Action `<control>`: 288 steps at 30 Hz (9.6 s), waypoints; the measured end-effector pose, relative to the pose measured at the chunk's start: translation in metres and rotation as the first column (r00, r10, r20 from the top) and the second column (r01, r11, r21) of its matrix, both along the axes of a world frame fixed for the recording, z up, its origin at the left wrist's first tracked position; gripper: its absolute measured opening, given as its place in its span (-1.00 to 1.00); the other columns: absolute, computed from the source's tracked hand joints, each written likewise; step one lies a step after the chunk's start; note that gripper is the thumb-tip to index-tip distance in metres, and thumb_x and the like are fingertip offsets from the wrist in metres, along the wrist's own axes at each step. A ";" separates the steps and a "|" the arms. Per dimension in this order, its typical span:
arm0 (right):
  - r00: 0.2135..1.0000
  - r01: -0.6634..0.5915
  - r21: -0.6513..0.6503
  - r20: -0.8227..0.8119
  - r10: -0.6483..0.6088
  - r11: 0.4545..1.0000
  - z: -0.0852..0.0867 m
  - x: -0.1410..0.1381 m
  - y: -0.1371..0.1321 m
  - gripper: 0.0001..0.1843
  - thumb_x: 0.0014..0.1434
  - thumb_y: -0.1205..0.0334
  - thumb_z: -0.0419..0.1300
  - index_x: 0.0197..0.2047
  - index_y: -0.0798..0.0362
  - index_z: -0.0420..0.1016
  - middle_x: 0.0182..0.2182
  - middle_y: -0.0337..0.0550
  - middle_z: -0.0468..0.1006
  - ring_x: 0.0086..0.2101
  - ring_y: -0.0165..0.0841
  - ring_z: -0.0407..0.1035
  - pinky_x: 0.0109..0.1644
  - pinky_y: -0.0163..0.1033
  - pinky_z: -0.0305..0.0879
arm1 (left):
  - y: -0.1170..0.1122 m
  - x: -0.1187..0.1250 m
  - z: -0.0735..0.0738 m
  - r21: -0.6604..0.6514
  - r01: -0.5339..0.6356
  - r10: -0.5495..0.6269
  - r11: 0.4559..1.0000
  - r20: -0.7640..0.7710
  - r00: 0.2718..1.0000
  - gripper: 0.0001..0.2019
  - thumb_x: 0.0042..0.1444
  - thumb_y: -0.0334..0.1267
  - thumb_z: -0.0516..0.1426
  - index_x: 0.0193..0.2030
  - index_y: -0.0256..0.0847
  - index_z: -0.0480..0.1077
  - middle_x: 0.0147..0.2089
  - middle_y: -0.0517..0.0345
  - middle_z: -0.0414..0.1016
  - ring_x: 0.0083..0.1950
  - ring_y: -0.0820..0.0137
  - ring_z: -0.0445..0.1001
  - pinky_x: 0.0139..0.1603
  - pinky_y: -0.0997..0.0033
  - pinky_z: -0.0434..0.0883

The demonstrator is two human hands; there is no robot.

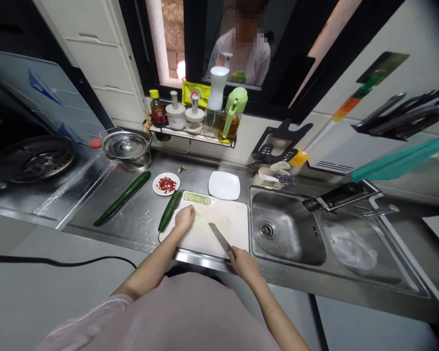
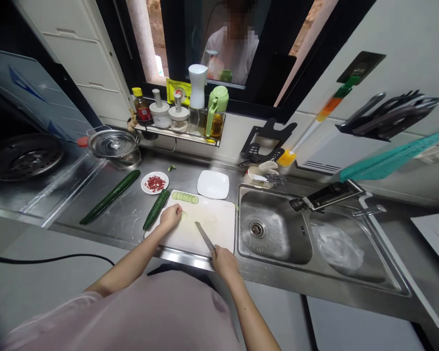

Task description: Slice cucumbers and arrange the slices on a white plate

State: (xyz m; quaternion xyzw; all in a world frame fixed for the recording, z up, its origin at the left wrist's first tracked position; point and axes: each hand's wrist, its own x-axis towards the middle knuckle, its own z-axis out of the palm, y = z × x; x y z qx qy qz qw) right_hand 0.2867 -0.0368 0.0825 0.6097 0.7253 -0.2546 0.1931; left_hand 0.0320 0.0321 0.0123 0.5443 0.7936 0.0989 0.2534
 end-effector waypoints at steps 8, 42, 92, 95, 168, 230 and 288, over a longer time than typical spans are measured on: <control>0.999 0.035 0.010 -0.013 -0.034 0.999 0.006 0.002 0.009 -0.63 0.31 0.12 -0.14 -0.06 0.02 0.44 -0.16 0.04 0.57 -0.09 -0.22 0.43 -0.15 -0.25 0.16 | 0.020 -0.024 0.013 0.053 0.057 -0.042 0.997 -0.236 0.971 -0.77 0.19 -0.35 -0.02 -0.16 -0.16 0.45 -0.13 -0.03 0.55 -0.03 0.21 0.41 0.00 0.21 0.15; 0.994 0.104 0.073 0.013 -0.105 0.992 0.008 0.012 0.022 -0.64 0.34 0.10 -0.15 -0.09 0.01 0.41 -0.17 -0.01 0.58 -0.16 -0.27 0.45 -0.24 -0.30 0.13 | 0.048 0.018 0.010 0.096 0.053 -0.044 0.994 -0.094 0.995 -0.70 0.17 -0.17 0.02 -0.03 -0.09 0.46 -0.01 -0.03 0.47 0.03 0.14 0.36 0.07 0.12 0.12; 0.999 -0.032 0.061 -0.018 0.034 0.998 -0.005 -0.021 -0.005 -0.64 0.33 0.14 -0.13 -0.06 0.02 0.45 -0.18 0.03 0.58 -0.13 -0.23 0.46 -0.10 -0.21 0.21 | -0.019 0.015 -0.002 -0.062 0.040 -0.040 0.997 0.001 0.999 -0.78 0.07 -0.31 0.05 -0.18 -0.05 0.46 -0.20 0.11 0.58 -0.06 0.24 0.47 -0.01 0.22 0.13; 0.999 -0.043 0.053 -0.022 0.045 0.998 -0.007 -0.023 -0.004 -0.63 0.33 0.14 -0.13 -0.05 0.04 0.44 -0.17 0.04 0.58 -0.12 -0.23 0.45 -0.10 -0.21 0.21 | -0.018 0.016 -0.004 -0.055 0.040 -0.041 0.998 -0.021 0.999 -0.79 0.08 -0.30 0.04 -0.20 -0.06 0.46 -0.21 0.10 0.58 -0.06 0.23 0.46 -0.01 0.21 0.13; 0.994 -0.112 0.023 -0.008 0.112 0.993 -0.019 -0.005 -0.006 -0.66 0.31 0.22 -0.11 -0.04 0.07 0.44 -0.19 0.07 0.58 -0.13 -0.21 0.47 -0.16 -0.24 0.22 | -0.027 0.026 -0.001 0.034 0.094 -0.090 0.995 -0.096 0.991 -0.78 0.18 -0.17 0.04 -0.11 -0.12 0.42 -0.10 0.00 0.52 0.02 0.18 0.39 0.01 0.18 0.08; 0.967 0.204 0.155 -0.183 -0.174 0.967 -0.023 0.020 0.006 -0.62 0.31 0.16 -0.12 -0.04 0.07 0.46 -0.15 0.02 0.59 -0.11 -0.23 0.46 -0.16 -0.29 0.16 | 0.069 0.028 0.002 0.131 0.199 -0.166 0.971 -0.229 0.959 -0.74 0.19 -0.28 0.02 -0.06 -0.15 0.47 -0.02 -0.10 0.44 0.05 0.19 0.36 0.05 0.19 0.11; 0.997 -0.071 0.035 -0.027 0.072 0.997 -0.017 -0.048 0.019 -0.64 0.26 0.34 -0.12 -0.02 0.12 0.43 -0.15 0.13 0.56 -0.10 -0.19 0.45 -0.13 -0.18 0.26 | 0.008 0.013 -0.008 0.008 0.034 -0.033 0.999 -0.039 0.999 -0.80 0.14 -0.28 0.07 -0.25 -0.01 0.53 -0.09 0.06 0.50 0.07 0.18 0.31 0.00 0.16 0.09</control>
